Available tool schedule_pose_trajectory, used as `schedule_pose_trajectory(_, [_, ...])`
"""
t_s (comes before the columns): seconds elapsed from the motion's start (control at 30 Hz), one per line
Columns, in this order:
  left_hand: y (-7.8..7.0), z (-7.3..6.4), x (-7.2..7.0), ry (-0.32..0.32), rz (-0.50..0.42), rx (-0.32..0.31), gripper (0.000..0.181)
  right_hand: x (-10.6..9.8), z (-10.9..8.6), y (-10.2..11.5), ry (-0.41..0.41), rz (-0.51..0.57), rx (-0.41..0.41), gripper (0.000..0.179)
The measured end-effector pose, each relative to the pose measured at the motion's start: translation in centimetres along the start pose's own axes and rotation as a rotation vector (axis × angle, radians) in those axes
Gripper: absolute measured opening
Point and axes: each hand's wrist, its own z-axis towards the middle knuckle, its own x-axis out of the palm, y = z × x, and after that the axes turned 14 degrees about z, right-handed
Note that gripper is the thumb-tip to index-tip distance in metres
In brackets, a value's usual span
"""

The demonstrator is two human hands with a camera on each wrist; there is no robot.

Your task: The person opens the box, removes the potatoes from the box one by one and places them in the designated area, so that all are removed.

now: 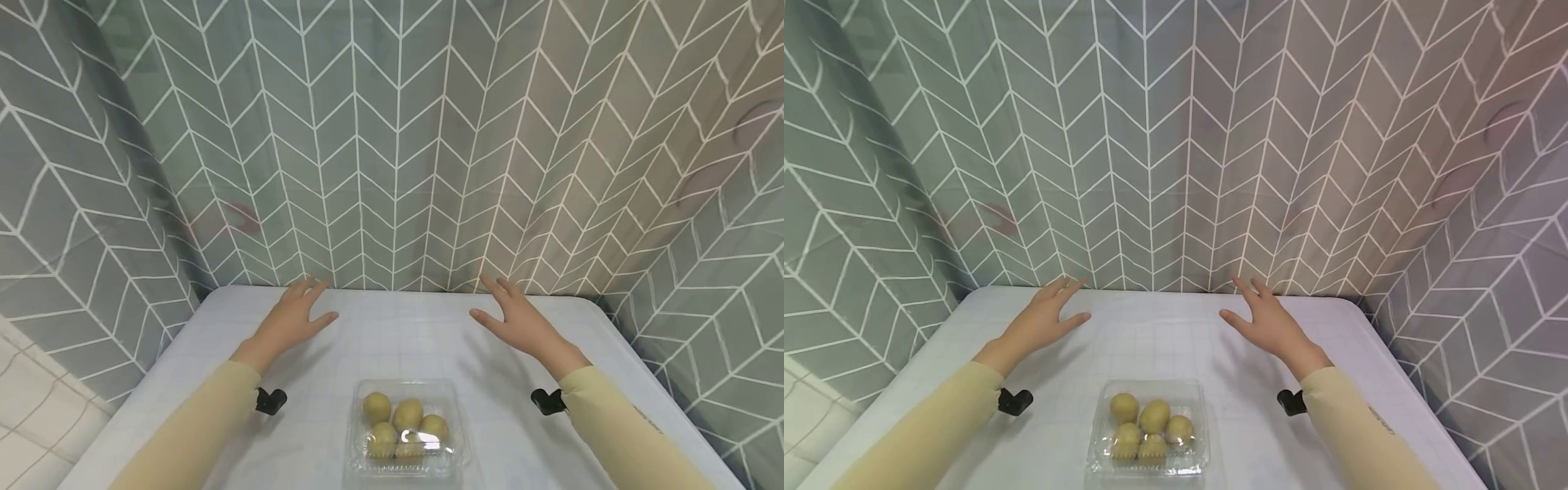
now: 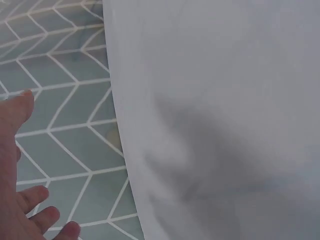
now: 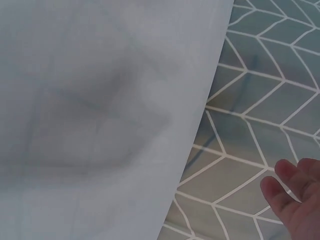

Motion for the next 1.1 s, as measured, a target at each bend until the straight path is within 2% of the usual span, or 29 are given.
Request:
schedule_pose_trajectory(0.23, [-0.9,-2.6,-0.1,0.010,-0.059,0.013,0.083,0.7,-2.4,0.6,-0.001,0.022,-0.044,0.079])
schedule_pose_trajectory(0.63, [-2.0,-5.7,0.5,-0.017,-0.099,0.015,0.085,1.8,-5.4,1.0,-0.045,0.120,-0.075,0.067])
schedule_pose_trajectory(0.77, [-2.7,-6.7,0.2,-0.008,-0.143,0.004,0.085,2.3,-6.4,1.3,-0.059,0.155,-0.082,0.062])
schedule_pose_trajectory(1.1, [-4.2,-8.8,-0.5,-0.032,-0.221,0.002,0.081,3.6,-8.8,2.9,-0.063,0.224,-0.069,0.056])
